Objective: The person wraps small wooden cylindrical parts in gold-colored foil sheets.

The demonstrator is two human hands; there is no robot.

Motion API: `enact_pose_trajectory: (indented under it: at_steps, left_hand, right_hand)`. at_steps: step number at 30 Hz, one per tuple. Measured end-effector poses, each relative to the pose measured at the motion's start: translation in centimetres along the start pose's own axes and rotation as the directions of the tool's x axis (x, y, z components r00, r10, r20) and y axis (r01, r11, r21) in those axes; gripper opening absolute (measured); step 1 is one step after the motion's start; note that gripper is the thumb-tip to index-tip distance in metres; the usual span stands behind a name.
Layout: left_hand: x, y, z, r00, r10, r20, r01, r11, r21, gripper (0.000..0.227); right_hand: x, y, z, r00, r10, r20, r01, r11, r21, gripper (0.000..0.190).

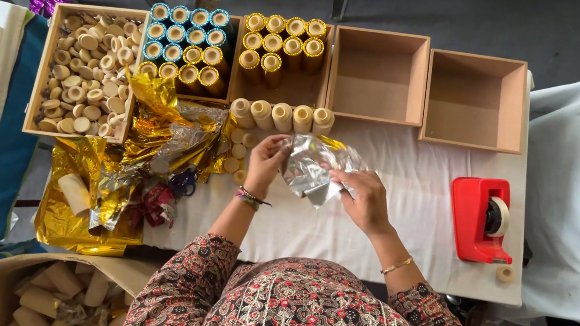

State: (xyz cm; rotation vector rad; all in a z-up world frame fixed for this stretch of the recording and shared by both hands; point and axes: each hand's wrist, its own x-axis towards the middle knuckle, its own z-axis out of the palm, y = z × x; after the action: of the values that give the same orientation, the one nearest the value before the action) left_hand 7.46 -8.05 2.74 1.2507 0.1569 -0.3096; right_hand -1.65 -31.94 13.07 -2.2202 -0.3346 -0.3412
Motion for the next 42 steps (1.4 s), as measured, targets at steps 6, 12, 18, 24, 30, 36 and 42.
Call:
enact_pose_trajectory:
  at_steps: [6, 12, 18, 24, 30, 36, 42]
  left_hand:
    - [1.2, -5.6, -5.1, 0.949, -0.161, -0.270, 0.220, 0.953, 0.206, 0.024]
    - [-2.1, -6.2, -3.4, 0.901, 0.377, -0.215, -0.026, 0.541, 0.841, 0.033]
    - [-4.7, -6.8, 0.7, 0.970, 0.204, 0.128, -0.192, 0.331, 0.924, 0.051]
    - [-4.1, -4.4, 2.3, 0.972, -0.110, 0.210, -0.202, 0.082, 0.976, 0.110]
    - [-3.3, -6.1, 1.3, 0.953, -0.221, 0.207, -0.204, 0.037, 0.978, 0.129]
    - [-3.5, -5.3, 1.0, 0.941, -0.268, 0.207, -0.219, -0.015, 0.976, 0.133]
    - [-3.3, -3.6, 1.3, 0.935, -0.277, 0.221, -0.246, -0.059, 0.967, 0.132]
  right_hand:
    - [-3.6, 5.1, 3.3, 0.984, -0.139, 0.115, 0.159, 0.969, -0.190, 0.031]
    - [-6.9, 8.3, 6.8, 0.961, 0.003, 0.277, 0.082, 0.951, -0.297, 0.013]
    - [-4.5, 4.2, 6.2, 0.904, -0.012, 0.427, 0.117, 0.968, -0.222, 0.043]
    - [-4.6, 5.4, 7.9, 0.954, 0.125, 0.273, -0.122, 0.992, -0.026, 0.032]
    - [-3.8, 9.7, 11.8, 0.919, 0.050, 0.391, 0.052, 0.968, -0.247, 0.057]
    - [-2.1, 11.1, 9.8, 0.900, 0.284, 0.330, -0.035, 0.802, -0.596, 0.072]
    - [-3.6, 10.9, 10.7, 0.948, 0.151, 0.280, 0.114, 0.660, -0.743, 0.056]
